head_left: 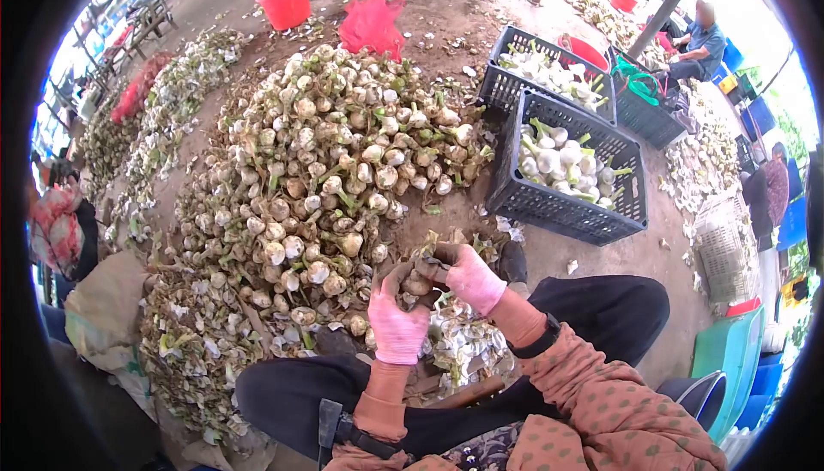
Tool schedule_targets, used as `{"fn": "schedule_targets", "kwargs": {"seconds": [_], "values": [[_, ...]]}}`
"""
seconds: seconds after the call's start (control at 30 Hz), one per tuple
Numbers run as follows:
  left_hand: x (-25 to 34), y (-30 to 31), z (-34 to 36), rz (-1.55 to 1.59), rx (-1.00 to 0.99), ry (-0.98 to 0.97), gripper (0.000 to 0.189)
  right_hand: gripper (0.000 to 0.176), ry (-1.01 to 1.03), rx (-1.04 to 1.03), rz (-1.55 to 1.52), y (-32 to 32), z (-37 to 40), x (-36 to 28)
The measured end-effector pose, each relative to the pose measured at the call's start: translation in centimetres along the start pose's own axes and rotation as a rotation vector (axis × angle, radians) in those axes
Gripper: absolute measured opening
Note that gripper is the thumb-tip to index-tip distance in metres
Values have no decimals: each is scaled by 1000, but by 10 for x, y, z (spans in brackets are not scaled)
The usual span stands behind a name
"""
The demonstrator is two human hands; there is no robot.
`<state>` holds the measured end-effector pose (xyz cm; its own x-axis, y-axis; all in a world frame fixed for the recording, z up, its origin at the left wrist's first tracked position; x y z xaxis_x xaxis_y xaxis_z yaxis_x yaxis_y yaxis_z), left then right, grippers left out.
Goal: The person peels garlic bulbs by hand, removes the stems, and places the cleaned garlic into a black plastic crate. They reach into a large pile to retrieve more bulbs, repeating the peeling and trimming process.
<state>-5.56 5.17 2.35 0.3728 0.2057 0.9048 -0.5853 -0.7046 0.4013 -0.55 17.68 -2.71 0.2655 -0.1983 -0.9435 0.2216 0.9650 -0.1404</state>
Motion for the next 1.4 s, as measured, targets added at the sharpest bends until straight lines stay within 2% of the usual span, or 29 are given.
{"fn": "schedule_targets", "kwargs": {"seconds": [0.13,0.2,0.23,0.3,0.33,0.4,0.43,0.5,0.6,0.63,0.7,0.73,0.77,0.83,0.97,1.03,1.07,1.1,1.17,1.23,1.33,1.37,1.4], "values": [[-7,1,3,23,2,11,47,29,27,-46,31,-1,7,-14],[-17,-4,5,154,-47,41,48,31,16,-53,231,0,11,-22],[-18,-4,6,156,-47,38,48,31,18,-51,233,0,12,-25],[-38,-18,10,571,-88,209,46,27,-6,-32,324,3,15,-28],[-36,-17,9,572,-91,207,46,27,-5,-29,325,2,17,-29],[-38,-27,11,822,-161,307,45,27,-63,22,192,5,20,-21],[-35,-26,10,823,-164,307,45,27,-62,25,191,5,20,-16],[-37,-28,13,963,-120,386,44,27,90,98,63,10,21,-16],[-34,-36,13,1006,-133,363,34,26,4,95,12,9,28,-13],[-36,-37,12,1004,-134,365,34,26,4,96,9,10,29,-11],[-50,-46,17,1119,-128,500,43,26,29,63,-14,7,31,-11],[-57,-50,20,1175,-124,570,49,27,75,57,69,5,33,-18],[-61,-51,21,1174,-125,572,49,27,74,58,67,7,34,-14],[-66,-61,23,1282,-194,637,47,30,149,86,261,11,34,-17],[-40,-55,19,1313,-194,564,39,30,4,157,301,23,40,-17],[-32,-46,11,1044,-229,425,40,26,195,88,266,17,40,-23],[-36,-45,10,1080,-210,397,48,23,284,94,281,13,39,-27],[-40,-46,11,1079,-211,400,48,23,282,95,278,18,35,-21],[-35,-48,9,1052,-276,329,40,21,283,214,542,32,30,-20],[-33,-51,10,1051,-304,326,42,19,277,271,619,36,27,-21],[-21,-63,19,1128,-412,346,48,19,99,541,820,65,23,-14],[-19,-64,19,1126,-414,347,48,28,-27,496,936,80,12,6],[-20,-65,19,1150,-419,363,48,32,21,421,911,80,11,8]]}}
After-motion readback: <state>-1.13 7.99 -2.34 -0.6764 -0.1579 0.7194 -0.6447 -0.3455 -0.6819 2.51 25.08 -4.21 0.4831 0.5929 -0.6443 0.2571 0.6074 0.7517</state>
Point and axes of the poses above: each hand's wrist, its own z-axis away from the middle knuckle, its own y-axis out of the back of the hand, x = y × z, the point moved 9 cm from there along -z, towards the middle knuckle, and after that the axes turned 12 degrees about -x, right-handed, at the moved point
